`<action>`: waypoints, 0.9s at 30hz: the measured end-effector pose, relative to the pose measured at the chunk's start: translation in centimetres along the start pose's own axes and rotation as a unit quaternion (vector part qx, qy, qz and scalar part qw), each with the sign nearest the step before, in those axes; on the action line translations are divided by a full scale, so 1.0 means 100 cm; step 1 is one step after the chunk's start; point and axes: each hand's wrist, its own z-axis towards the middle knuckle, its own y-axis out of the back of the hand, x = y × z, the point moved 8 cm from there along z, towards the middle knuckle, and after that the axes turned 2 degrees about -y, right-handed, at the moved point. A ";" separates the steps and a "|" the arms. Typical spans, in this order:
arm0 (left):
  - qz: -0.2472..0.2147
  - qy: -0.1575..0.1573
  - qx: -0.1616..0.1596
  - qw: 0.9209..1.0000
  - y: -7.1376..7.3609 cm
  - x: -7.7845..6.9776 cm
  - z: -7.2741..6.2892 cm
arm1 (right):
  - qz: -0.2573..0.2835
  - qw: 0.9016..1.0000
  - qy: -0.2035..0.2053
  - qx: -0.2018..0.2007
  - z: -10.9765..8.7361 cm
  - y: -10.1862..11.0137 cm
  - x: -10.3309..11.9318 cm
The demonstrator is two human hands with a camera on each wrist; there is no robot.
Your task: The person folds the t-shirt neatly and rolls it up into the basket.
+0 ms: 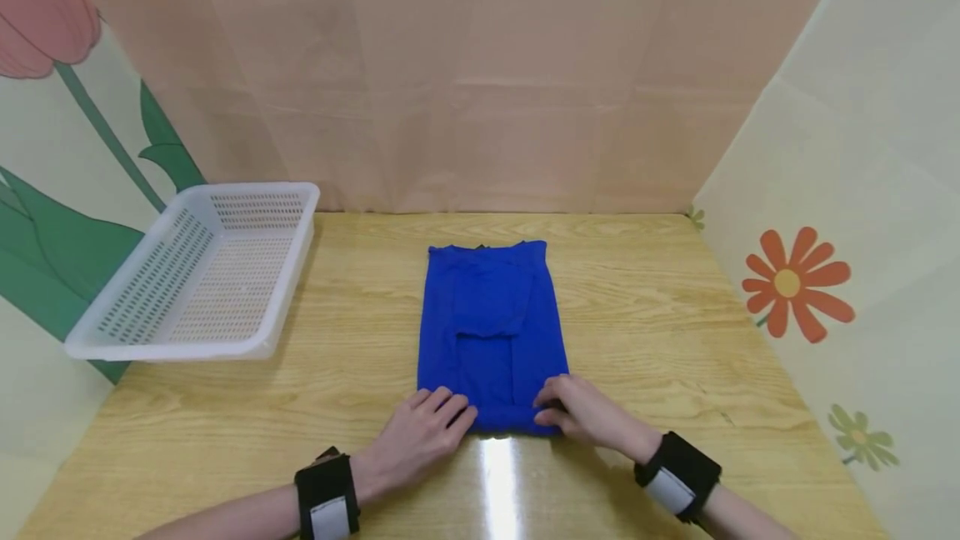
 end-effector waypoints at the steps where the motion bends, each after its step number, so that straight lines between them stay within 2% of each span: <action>1: -0.003 0.001 -0.003 1.000 0.001 0.001 0.000 | 0.003 1.000 -0.005 0.005 0.000 0.000 -0.001; 7: -0.004 0.005 0.011 1.000 0.000 0.003 -0.001 | 0.005 1.000 -0.004 0.019 0.003 0.001 -0.001; 11: 0.001 0.009 0.038 0.999 -0.004 0.004 -0.003 | 0.006 0.999 -0.005 0.037 0.007 0.000 -0.001; 14: -0.011 0.024 0.060 0.998 -0.008 0.008 -0.005 | 0.020 0.997 -0.018 0.068 0.011 -0.004 -0.004; 17: -0.050 0.050 0.074 0.995 -0.014 0.014 -0.006 | 0.043 0.994 -0.034 0.099 0.014 -0.009 -0.008; 20: -0.108 0.081 0.083 0.987 -0.020 0.021 -0.007 | 0.070 0.988 -0.057 0.122 0.015 -0.012 -0.012; 23: -0.156 0.109 0.090 0.978 -0.025 0.029 -0.007 | 0.084 0.986 -0.078 0.123 0.014 -0.010 -0.015; 27: -0.202 0.126 0.086 0.967 -0.030 0.037 -0.005 | 0.076 0.986 -0.100 0.105 0.011 -0.007 -0.019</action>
